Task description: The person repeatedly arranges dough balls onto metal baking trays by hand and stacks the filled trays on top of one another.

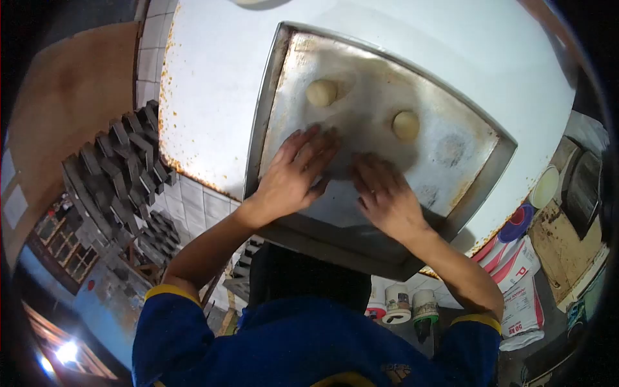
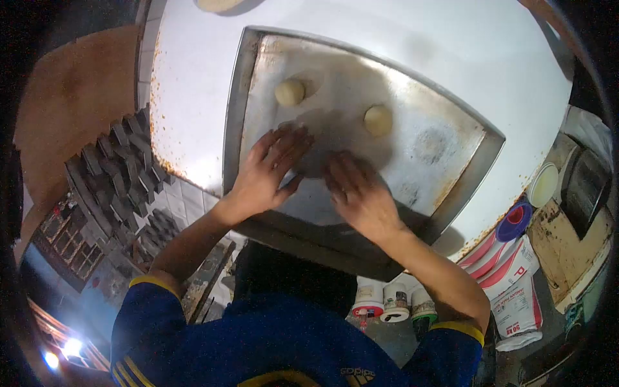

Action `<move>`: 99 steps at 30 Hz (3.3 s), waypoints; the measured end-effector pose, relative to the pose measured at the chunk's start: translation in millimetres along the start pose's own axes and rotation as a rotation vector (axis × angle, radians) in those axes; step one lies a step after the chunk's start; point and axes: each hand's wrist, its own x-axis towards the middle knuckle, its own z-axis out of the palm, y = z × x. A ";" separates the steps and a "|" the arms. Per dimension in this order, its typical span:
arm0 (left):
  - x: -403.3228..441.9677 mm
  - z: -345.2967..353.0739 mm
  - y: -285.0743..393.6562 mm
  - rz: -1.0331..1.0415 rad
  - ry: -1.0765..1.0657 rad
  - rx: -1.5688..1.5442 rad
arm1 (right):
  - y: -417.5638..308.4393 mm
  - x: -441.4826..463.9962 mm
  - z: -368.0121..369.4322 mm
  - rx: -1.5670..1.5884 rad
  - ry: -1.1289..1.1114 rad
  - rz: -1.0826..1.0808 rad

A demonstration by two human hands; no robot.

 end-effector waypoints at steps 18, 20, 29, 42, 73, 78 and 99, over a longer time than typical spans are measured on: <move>44.1 -29.1 15.9 0.041 0.157 -0.119 | 82.6 28.2 -101.2 0.614 0.277 0.052; 65.0 -35.2 12.8 0.028 0.218 -0.168 | 127.4 58.5 -126.2 0.367 0.515 0.157; 51.1 -48.4 35.1 -0.105 0.277 -0.337 | 322.9 184.2 -173.2 -0.156 0.694 0.619; -39.6 -28.3 45.8 -0.489 0.413 -0.799 | 411.2 190.0 -206.4 0.110 0.677 0.783; -51.2 -44.3 7.0 -0.159 0.576 -2.437 | 62.4 -29.3 17.8 -0.296 0.428 0.622; -30.8 -47.8 21.3 -0.058 0.513 -2.414 | 57.6 -41.7 6.9 -0.163 0.333 0.691; -42.0 -33.1 16.4 -0.561 0.826 -1.244 | 354.3 90.0 -133.4 0.048 0.727 0.802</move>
